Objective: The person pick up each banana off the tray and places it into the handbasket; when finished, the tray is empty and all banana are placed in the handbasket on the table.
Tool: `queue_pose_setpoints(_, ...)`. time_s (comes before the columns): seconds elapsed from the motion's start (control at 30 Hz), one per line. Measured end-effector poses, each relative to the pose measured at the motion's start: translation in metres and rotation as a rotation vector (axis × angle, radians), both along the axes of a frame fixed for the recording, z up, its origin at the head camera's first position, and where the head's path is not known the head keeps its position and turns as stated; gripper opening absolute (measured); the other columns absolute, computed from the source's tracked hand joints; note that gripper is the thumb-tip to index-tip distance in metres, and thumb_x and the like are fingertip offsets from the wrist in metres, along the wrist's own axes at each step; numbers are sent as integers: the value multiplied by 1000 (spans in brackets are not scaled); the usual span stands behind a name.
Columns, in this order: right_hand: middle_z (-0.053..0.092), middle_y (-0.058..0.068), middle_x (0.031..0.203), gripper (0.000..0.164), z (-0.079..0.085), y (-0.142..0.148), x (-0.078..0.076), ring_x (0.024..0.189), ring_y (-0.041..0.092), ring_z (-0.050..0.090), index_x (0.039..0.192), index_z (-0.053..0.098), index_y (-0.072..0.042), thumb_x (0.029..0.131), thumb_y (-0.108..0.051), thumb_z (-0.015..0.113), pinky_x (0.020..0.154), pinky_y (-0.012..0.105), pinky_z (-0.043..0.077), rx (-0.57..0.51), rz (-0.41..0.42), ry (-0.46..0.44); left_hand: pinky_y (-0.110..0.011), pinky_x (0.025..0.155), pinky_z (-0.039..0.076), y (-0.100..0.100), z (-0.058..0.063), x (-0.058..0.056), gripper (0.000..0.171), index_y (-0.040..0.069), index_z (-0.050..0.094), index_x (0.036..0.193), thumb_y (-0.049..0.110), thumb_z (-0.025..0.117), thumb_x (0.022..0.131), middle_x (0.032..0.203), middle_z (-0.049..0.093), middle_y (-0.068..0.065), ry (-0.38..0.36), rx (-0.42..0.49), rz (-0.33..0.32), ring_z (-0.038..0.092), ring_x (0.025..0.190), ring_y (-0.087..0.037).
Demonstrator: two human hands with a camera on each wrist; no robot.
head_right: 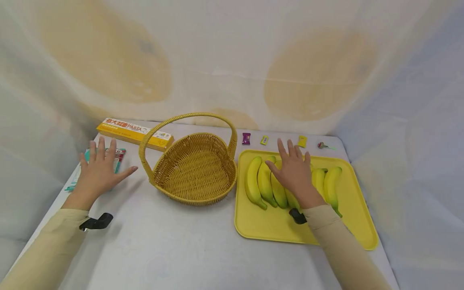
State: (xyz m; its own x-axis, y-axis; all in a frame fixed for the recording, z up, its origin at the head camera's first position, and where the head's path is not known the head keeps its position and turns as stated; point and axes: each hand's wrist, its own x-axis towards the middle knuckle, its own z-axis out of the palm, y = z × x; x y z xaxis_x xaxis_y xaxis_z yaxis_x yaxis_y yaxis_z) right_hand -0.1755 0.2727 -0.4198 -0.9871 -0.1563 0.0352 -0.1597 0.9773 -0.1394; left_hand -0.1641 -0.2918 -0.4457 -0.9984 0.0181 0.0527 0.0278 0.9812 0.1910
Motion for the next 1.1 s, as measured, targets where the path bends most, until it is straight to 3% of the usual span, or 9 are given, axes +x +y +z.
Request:
queue_pose_setpoints(0.07,24,29,162,84,2,3,4,143,54,29,164,16,-11,103,-61,45,115,75,16,-8,7,10,-80,113,2,1,3,0,114,7,3,163,75,55,89,165,-5,-31,-6,35,-2,-7,150,-54)
queue_pose_setpoints(0.17,36,31,155,79,5,10,9,137,53,38,162,25,-8,104,-57,48,111,74,26,-21,17,19,-76,114,16,4,8,1,107,2,21,160,74,57,90,161,15,-34,-15,114,-17,14,147,-55)
queue_pose_setpoints(0.33,48,33,143,75,11,22,19,119,53,53,159,31,-6,104,-53,50,96,70,43,-15,-4,-24,-68,106,38,9,15,3,89,0,48,143,71,59,90,140,44,-28,-44,247,-49,40,126,-45)
queue_pose_setpoints(0.53,48,37,139,73,15,41,25,106,55,59,156,35,-2,105,-52,49,90,71,45,-39,-53,-87,-63,101,45,15,24,5,60,1,55,125,53,63,98,125,56,-22,-43,479,-98,50,119,-43)
queue_pose_setpoints(0.63,48,36,136,73,15,56,28,96,50,62,155,36,-1,105,-52,49,78,64,50,-79,-64,-118,-65,106,44,20,28,6,52,1,56,124,46,64,99,126,58,-21,-42,604,-130,53,124,-46)
queue_pose_setpoints(0.7,47,35,136,73,16,66,30,100,49,61,156,34,0,105,-50,48,75,61,52,-122,-75,-158,-62,106,45,23,31,6,48,3,56,128,42,65,100,129,59,-19,-46,671,-162,55,126,-44)
queue_pose_setpoints(0.8,45,36,135,73,18,82,31,110,51,57,155,31,5,106,-47,48,79,61,52,-173,-92,-212,-42,107,50,28,35,7,44,8,57,136,34,66,101,136,60,-12,-51,768,-205,56,129,-35)
queue_pose_setpoints(0.93,41,39,135,74,14,105,31,118,54,50,153,30,10,107,-44,48,86,66,49,-192,-118,-238,-13,97,49,35,41,9,46,15,56,143,26,69,100,141,58,-6,-65,856,-225,55,131,-29)
queue_pose_setpoints(1.1,36,44,137,73,6,131,35,119,59,47,151,28,14,107,-39,50,88,67,49,-226,-143,-267,-9,94,48,43,47,10,51,16,54,145,26,71,98,143,57,-7,-75,890,-230,55,131,-30)
